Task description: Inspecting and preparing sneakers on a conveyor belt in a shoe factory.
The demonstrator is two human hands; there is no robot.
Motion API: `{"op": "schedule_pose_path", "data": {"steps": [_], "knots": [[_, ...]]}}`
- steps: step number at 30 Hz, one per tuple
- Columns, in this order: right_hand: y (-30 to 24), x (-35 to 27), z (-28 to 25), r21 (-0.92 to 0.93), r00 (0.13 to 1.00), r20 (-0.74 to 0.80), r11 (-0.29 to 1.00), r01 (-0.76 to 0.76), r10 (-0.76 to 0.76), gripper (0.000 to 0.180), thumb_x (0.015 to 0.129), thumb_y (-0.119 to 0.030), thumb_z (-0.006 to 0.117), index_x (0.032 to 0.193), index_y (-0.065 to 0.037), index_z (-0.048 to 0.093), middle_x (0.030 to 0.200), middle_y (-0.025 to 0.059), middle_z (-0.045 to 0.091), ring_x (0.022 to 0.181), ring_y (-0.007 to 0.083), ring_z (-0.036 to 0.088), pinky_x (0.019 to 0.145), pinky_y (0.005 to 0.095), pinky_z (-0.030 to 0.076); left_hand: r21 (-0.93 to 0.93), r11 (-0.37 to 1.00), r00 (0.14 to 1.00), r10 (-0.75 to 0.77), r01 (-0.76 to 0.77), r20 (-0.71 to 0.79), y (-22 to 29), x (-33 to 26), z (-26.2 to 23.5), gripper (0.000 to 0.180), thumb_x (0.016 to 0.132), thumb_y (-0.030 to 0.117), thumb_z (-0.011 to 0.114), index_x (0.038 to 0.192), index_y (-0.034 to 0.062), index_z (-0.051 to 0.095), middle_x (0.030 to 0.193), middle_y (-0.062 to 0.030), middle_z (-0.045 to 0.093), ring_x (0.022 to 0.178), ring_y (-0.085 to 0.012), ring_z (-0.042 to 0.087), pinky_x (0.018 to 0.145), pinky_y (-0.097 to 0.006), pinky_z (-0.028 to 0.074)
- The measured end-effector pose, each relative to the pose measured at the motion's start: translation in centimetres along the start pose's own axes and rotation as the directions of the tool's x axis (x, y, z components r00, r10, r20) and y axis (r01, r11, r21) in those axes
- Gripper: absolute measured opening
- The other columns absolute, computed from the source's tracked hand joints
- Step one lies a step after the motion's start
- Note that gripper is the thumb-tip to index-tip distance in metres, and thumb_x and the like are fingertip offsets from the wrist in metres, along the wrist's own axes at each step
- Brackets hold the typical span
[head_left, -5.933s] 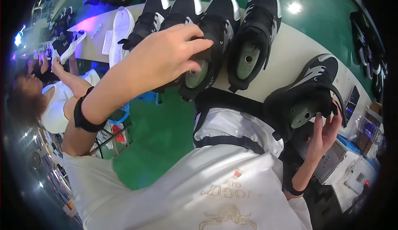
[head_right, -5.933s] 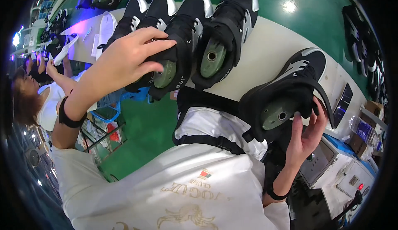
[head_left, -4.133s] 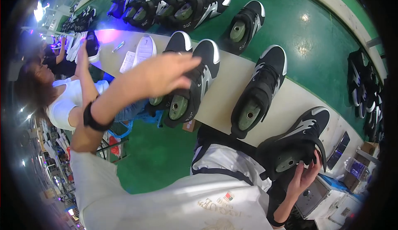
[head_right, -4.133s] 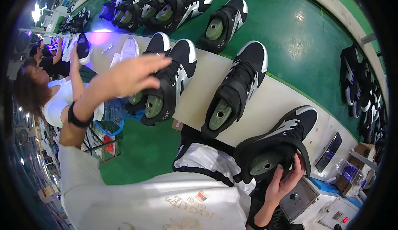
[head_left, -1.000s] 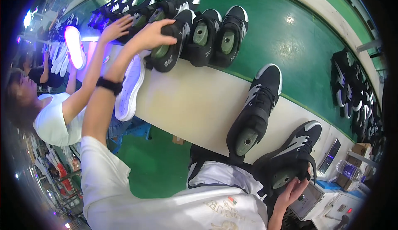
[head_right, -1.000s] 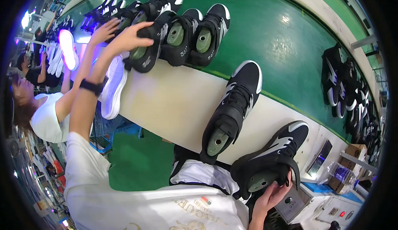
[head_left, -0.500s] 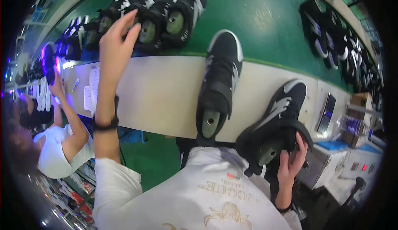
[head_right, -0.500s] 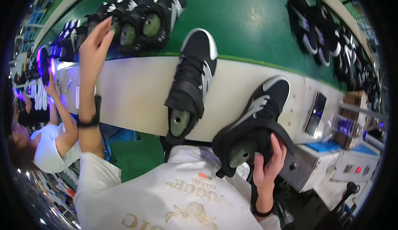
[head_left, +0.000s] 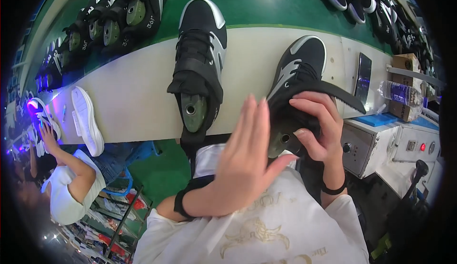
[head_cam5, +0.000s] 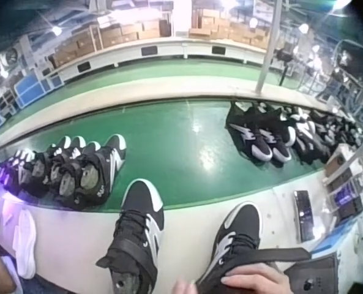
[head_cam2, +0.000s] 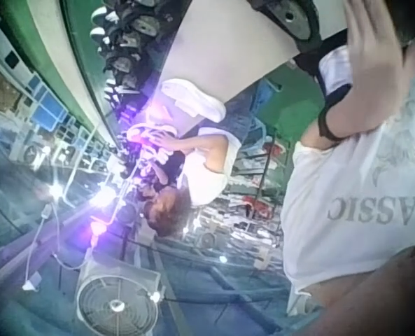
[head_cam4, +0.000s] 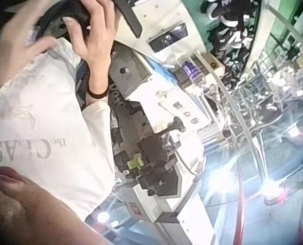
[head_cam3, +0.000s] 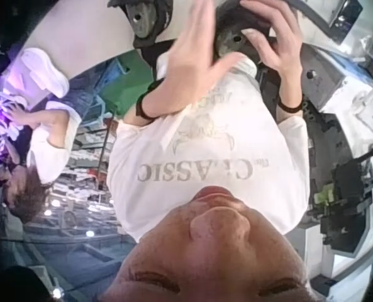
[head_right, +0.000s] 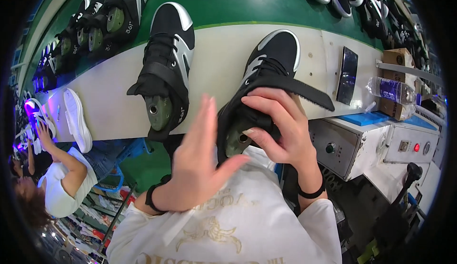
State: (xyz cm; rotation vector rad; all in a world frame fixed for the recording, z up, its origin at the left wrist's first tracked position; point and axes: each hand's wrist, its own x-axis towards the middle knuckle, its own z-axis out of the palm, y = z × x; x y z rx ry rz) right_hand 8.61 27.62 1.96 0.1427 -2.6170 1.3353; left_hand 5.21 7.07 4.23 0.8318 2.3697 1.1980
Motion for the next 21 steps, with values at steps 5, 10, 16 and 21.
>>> {"op": "schedule_pose_path", "data": {"steps": [5,10,16,21], "knots": [[1.2,0.5,-0.7,0.216,0.989,0.144,0.976,-0.004,-0.028,0.032,0.082,-0.02,0.064,0.106,0.0,0.068,0.107,0.0151,0.065,0.092,0.0322,0.062,0.083,0.0367,0.047,0.052,0.996,0.99,-0.073,0.067,0.122,-0.8,1.7,3.4,0.107,0.078,0.024,0.079,0.153,-0.0029,0.007,0.15,-0.0301,0.031,0.134,-0.0462,0.042,0.106,-0.047,0.044],[-1.1,0.2,2.4,0.563,0.969,-0.086,0.814,-0.146,0.233,0.04,0.101,-0.026,0.053,0.075,0.003,0.061,0.077,0.0095,0.062,0.073,0.0182,0.059,0.065,0.0288,0.044,-0.033,0.958,0.938,-0.271,0.285,0.216,-1.0,2.8,3.4,0.104,0.074,0.017,0.078,0.154,0.006,0.013,0.142,-0.0253,0.043,0.124,-0.0427,0.052,0.098,-0.047,0.048],[-2.0,-0.1,3.2,0.406,0.968,-0.154,0.906,-0.119,0.196,0.02,0.093,-0.008,0.054,0.083,0.004,0.065,0.084,0.0111,0.064,0.074,0.0177,0.056,0.066,0.0274,0.042,-0.167,0.966,0.968,-0.165,0.197,0.191,-1.4,2.2,4.1,0.109,0.075,0.018,0.077,0.155,0.0044,0.004,0.147,-0.0344,0.033,0.132,-0.0512,0.039,0.105,-0.052,0.04],[-1.5,-2.2,1.3,0.176,0.966,-0.226,0.981,-0.084,0.124,0.034,0.082,-0.01,0.068,0.113,0.005,0.064,0.114,0.0189,0.065,0.107,0.0303,0.063,0.094,0.0363,0.048,-0.333,0.94,0.977,-0.007,0.079,0.211,-2.3,2.6,1.8,0.093,0.085,0.022,0.073,0.155,0.0035,0.015,0.149,-0.0327,0.033,0.137,-0.0465,0.037,0.11,-0.047,0.037]]}}
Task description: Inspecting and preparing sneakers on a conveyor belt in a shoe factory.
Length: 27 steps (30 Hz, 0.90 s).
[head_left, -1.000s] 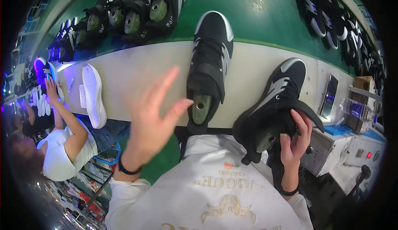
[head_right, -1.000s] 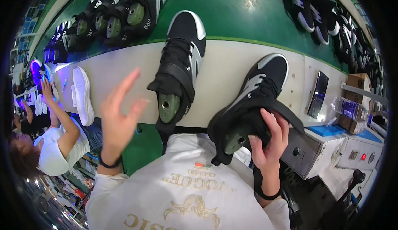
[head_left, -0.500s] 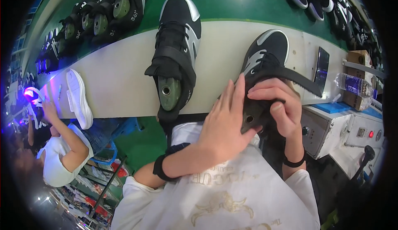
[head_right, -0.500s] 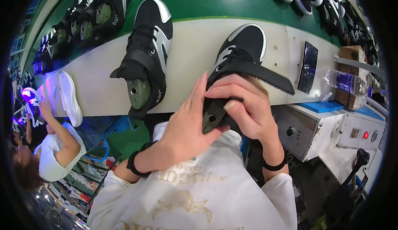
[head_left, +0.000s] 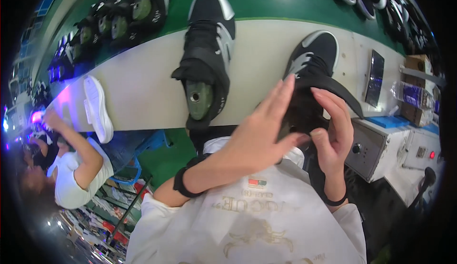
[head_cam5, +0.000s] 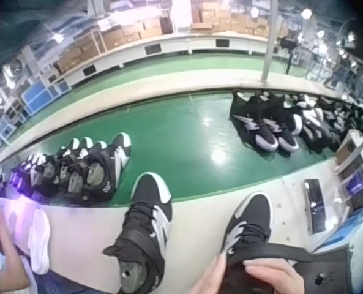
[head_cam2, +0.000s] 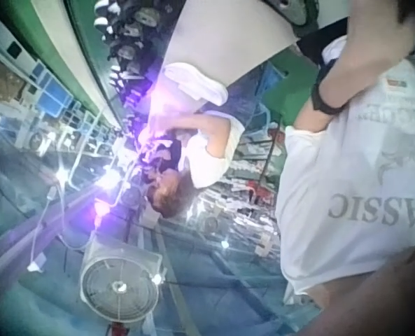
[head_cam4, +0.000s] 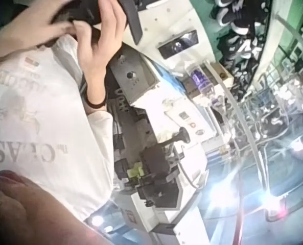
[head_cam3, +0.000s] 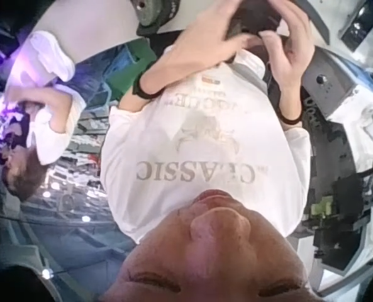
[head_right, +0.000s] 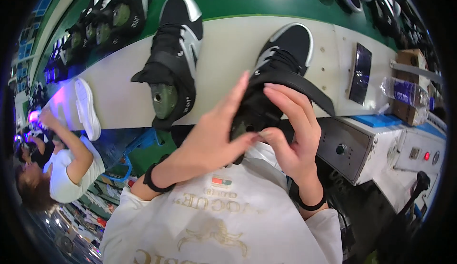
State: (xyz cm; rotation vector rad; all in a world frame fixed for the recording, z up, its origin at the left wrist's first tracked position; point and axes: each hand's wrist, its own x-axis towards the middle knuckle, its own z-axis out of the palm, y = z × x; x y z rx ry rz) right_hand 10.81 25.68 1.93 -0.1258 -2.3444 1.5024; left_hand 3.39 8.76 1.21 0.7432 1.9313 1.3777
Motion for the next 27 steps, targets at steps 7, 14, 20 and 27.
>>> {"op": "schedule_pose_path", "data": {"steps": [7,14,20,27], "knots": [[2.2,-4.2,-0.1,-0.054,0.982,-0.154,0.991,-0.122,0.113,0.048,0.072,-0.004,0.079,0.115,-0.001,0.058,0.125,0.02,0.058,0.117,0.0345,0.057,0.101,0.041,0.042,0.219,0.89,0.868,0.445,-0.401,-0.22,-0.4,0.6,-1.2,0.041,0.077,-0.011,0.068,0.116,-0.0001,0.063,0.117,-0.0181,0.065,0.102,-0.0317,0.066,0.09,-0.036,0.052],[0.5,-2.1,-3.7,-0.039,0.947,0.226,0.974,-0.223,0.226,0.028,0.079,0.004,0.063,0.106,-0.001,0.065,0.119,0.0183,0.061,0.106,0.0306,0.062,0.091,0.0368,0.047,0.526,0.805,0.935,0.351,-0.275,-0.048,2.1,1.0,0.6,0.055,0.071,0.002,0.075,0.123,0.0147,0.063,0.126,-0.0127,0.052,0.108,-0.0333,0.051,0.09,-0.043,0.043],[1.1,-1.5,-7.2,0.723,0.687,0.34,0.289,-0.628,0.642,0.06,0.105,-0.044,0.029,0.12,0.007,0.058,0.101,0.0221,0.069,0.084,0.0263,0.071,0.08,0.0373,0.058,0.539,0.792,0.92,0.385,-0.288,-0.073,2.3,0.7,1.2,0.051,0.067,-0.002,0.072,0.114,0.0157,0.065,0.123,-0.0077,0.053,0.101,-0.031,0.052,0.083,-0.041,0.045],[0.3,1.3,-7.6,0.476,0.453,0.602,0.16,-0.865,0.657,0.045,0.103,-0.039,0.05,0.089,0.0,0.068,0.054,0.0019,0.056,0.043,0.0083,0.05,0.043,0.0217,0.037,0.56,0.819,0.936,0.283,-0.123,-0.208,2.2,1.9,3.1,0.03,0.069,0.002,0.077,0.093,0.0104,0.064,0.115,-0.0117,0.054,0.102,-0.0315,0.05,0.083,-0.041,0.043]]}}
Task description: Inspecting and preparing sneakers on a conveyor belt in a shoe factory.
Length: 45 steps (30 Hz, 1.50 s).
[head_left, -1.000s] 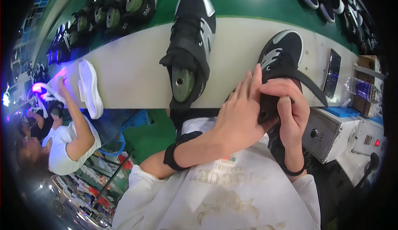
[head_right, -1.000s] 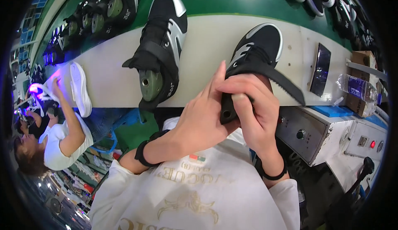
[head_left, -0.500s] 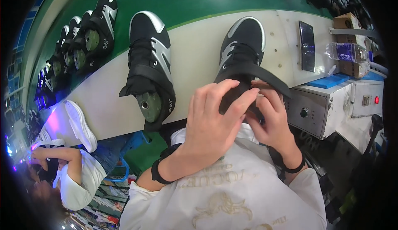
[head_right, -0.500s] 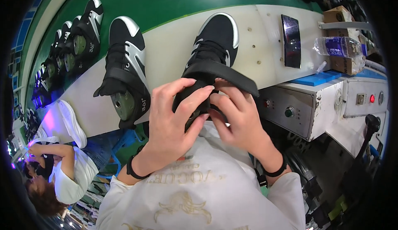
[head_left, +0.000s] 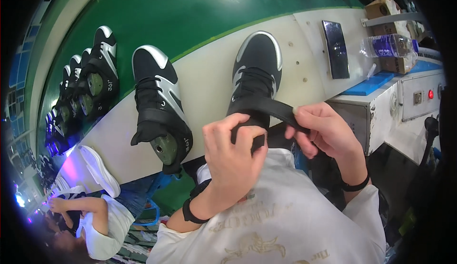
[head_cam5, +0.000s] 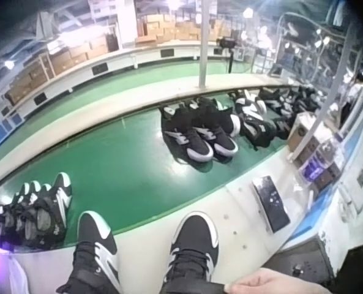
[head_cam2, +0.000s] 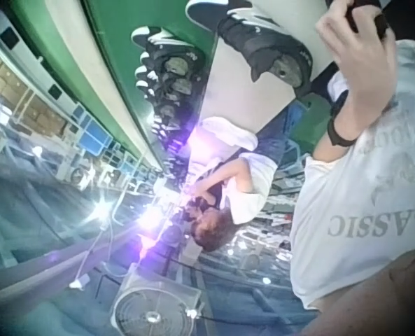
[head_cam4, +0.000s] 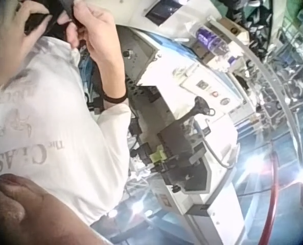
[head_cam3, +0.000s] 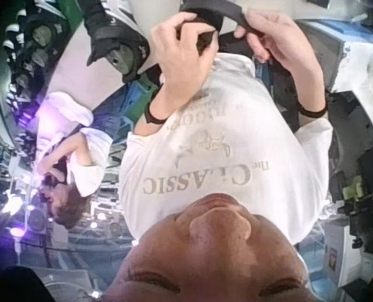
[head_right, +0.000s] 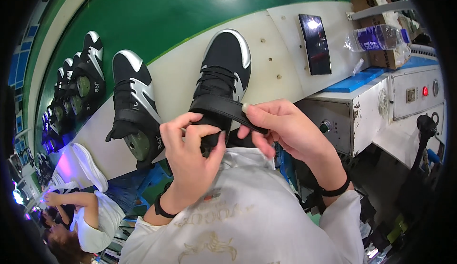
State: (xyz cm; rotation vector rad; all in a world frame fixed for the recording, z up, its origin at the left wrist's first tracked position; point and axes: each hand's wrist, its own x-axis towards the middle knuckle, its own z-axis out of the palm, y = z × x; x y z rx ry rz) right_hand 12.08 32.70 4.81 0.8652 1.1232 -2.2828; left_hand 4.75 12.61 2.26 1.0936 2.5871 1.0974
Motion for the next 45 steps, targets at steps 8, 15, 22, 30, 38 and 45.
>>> {"op": "schedule_pose_path", "data": {"steps": [8,15,22,30,38,45], "knots": [[9.0,2.3,1.8,0.212,0.995,-0.048,0.974,-0.079,0.091,0.047,0.105,-0.038,0.047,0.073,-0.006,0.059,0.047,-0.0036,0.042,0.041,0.0055,0.035,0.043,0.0231,0.027,-0.11,0.994,0.999,0.007,-0.013,-0.047,-0.4,0.5,0.9,0.028,0.062,0.001,0.077,0.084,0.0112,0.062,0.106,-0.0088,0.054,0.095,-0.0284,0.051,0.076,-0.036,0.043],[9.1,4.3,1.0,-0.396,0.987,-0.147,0.918,-0.001,-0.063,0.056,0.102,-0.045,0.05,0.068,-0.003,0.062,0.052,0.003,0.056,0.04,0.0119,0.05,0.044,0.0278,0.042,-0.16,0.987,1.0,0.014,-0.012,0.011,-0.2,0.9,0.2,0.032,0.066,0.0,0.072,0.095,0.0078,0.061,0.109,-0.0131,0.053,0.1,-0.0319,0.052,0.085,-0.039,0.044],[5.1,0.4,1.6,-0.874,0.552,-0.097,0.336,0.351,-0.828,0.045,0.08,-0.03,0.078,0.11,0.0,0.062,0.108,0.0168,0.064,0.101,0.032,0.063,0.088,0.0427,0.05,-0.09,0.986,0.873,-0.164,0.138,-0.459,-6.1,-4.0,-8.4,0.041,0.081,0.0,0.065,0.121,-0.0007,0.057,0.127,-0.0232,0.057,0.115,-0.0336,0.059,0.1,-0.041,0.045],[4.2,8.5,5.0,-0.712,0.229,0.475,-0.219,0.667,-0.85,0.021,0.084,-0.011,0.072,0.1,-0.001,0.063,0.092,0.01,0.065,0.094,0.031,0.063,0.095,0.0472,0.05,-0.118,0.902,0.892,-0.43,0.416,-0.143,-13.1,0.3,-6.4,0.081,0.076,0.009,0.078,0.144,-0.0024,0.035,0.144,-0.0246,0.041,0.127,-0.0349,0.05,0.105,-0.041,0.041],[2.3,9.3,6.7,-0.61,0.351,0.323,0.09,0.787,-0.879,0.006,0.09,-0.001,0.062,0.085,0.0,0.062,0.077,0.0097,0.064,0.07,0.0249,0.064,0.065,0.0315,0.049,-0.826,0.439,0.798,-0.602,0.355,0.023,-15.8,-2.3,-11.7,0.071,0.077,-0.002,0.075,0.139,-0.0016,0.04,0.123,-0.0152,0.057,0.111,-0.0207,0.059,0.098,-0.034,0.048],[0.5,15.9,17.9,-0.339,0.267,0.689,0.025,0.94,-0.674,0.008,0.092,0.001,0.057,0.087,0.001,0.063,0.08,0.0109,0.065,0.075,0.0249,0.065,0.068,0.0328,0.051,-0.709,0.608,0.71,-0.67,0.358,-0.215,-14.3,-9.5,-16.7,0.07,0.077,-0.004,0.074,0.139,0.0008,0.042,0.124,-0.0138,0.057,0.112,-0.0211,0.058,0.098,-0.033,0.047]]}}
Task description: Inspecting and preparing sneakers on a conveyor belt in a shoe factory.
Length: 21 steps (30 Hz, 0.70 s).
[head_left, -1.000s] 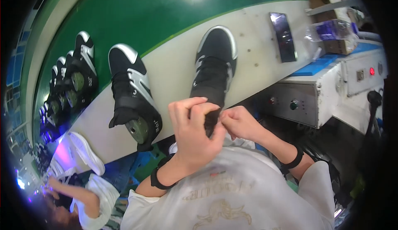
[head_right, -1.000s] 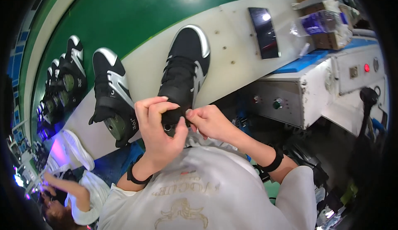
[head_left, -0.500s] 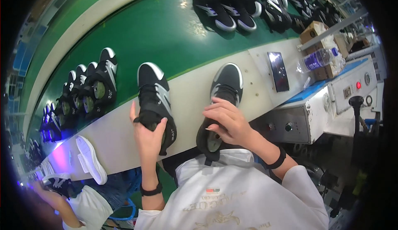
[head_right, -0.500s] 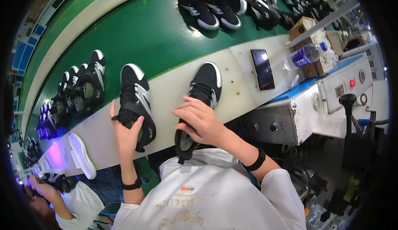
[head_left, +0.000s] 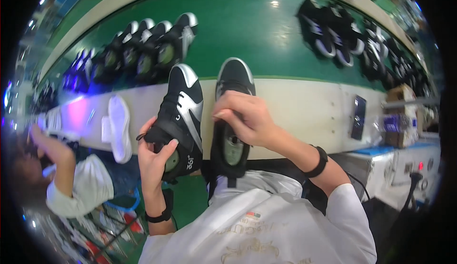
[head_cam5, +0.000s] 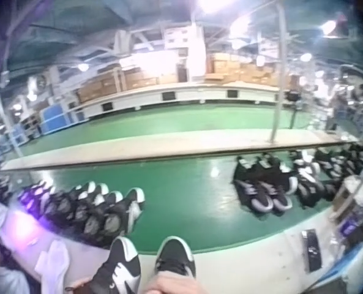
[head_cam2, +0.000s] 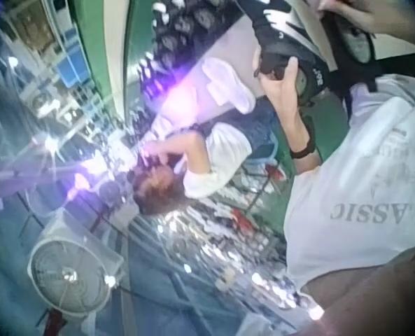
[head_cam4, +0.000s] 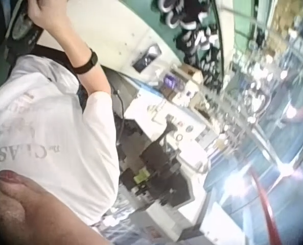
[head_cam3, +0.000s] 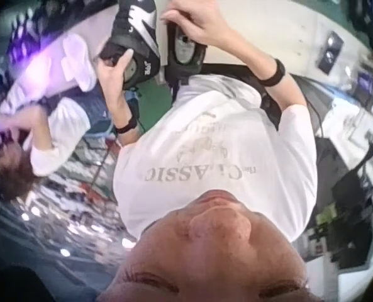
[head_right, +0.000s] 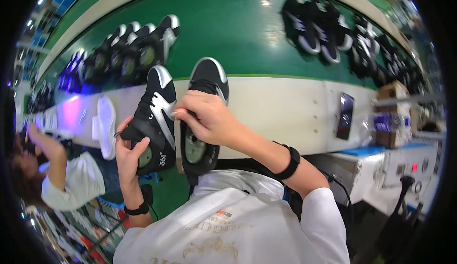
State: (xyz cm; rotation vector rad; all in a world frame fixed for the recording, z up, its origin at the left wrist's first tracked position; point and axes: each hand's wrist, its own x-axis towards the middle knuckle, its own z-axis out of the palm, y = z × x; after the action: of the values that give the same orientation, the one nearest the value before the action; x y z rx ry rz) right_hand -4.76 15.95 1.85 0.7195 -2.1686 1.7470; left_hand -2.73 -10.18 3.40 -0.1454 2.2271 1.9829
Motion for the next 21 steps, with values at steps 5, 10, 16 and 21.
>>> {"op": "schedule_pose_path", "data": {"steps": [5,10,16,21], "knots": [[4.2,2.4,8.6,0.027,0.959,0.184,0.977,0.212,-0.213,0.011,0.09,-0.012,0.066,0.092,-0.002,0.063,0.091,0.0113,0.064,0.09,0.0306,0.062,0.083,0.0406,0.047,0.394,0.916,0.996,0.086,-0.078,-0.002,-3.0,0.6,-2.8,0.074,0.079,-0.001,0.075,0.143,-0.0006,0.038,0.128,-0.0142,0.055,0.118,-0.0224,0.055,0.101,-0.034,0.044],[3.8,4.4,2.8,0.151,0.984,0.179,0.987,-0.048,0.02,0.042,0.083,-0.025,0.075,0.115,0.0,0.063,0.118,0.0178,0.063,0.11,0.0351,0.059,0.098,0.0423,0.044,0.546,0.837,0.984,0.081,0.02,-0.159,-2.5,-1.1,-5.0,0.07,0.082,-0.003,0.07,0.144,-0.0047,0.039,0.142,-0.02,0.049,0.129,-0.0242,0.049,0.108,-0.034,0.039],[15.6,1.7,-22.9,-0.591,0.751,-0.648,0.539,-0.601,0.127,0.062,0.081,-0.035,0.077,0.12,0.01,0.058,0.114,0.0272,0.063,0.109,0.0395,0.059,0.097,0.0433,0.046,0.239,0.697,0.737,0.645,-0.676,0.201,0.9,-6.5,6.2,0.012,0.077,-0.007,0.063,0.076,0.005,0.06,0.078,-0.0102,0.07,0.062,-0.0241,0.067,0.058,-0.033,0.055],[23.9,1.9,-30.2,-0.612,0.685,-0.645,0.308,-0.728,0.339,0.082,0.068,-0.055,0.083,0.106,0.013,0.056,0.113,0.0356,0.06,0.111,0.0438,0.059,0.093,0.0466,0.049,0.085,0.773,0.625,0.438,-0.629,0.647,-3.4,-6.0,13.3,0.026,0.073,-0.008,0.068,0.097,0.0017,0.071,0.09,-0.0119,0.072,0.073,-0.0265,0.071,0.064,-0.032,0.058]]}}
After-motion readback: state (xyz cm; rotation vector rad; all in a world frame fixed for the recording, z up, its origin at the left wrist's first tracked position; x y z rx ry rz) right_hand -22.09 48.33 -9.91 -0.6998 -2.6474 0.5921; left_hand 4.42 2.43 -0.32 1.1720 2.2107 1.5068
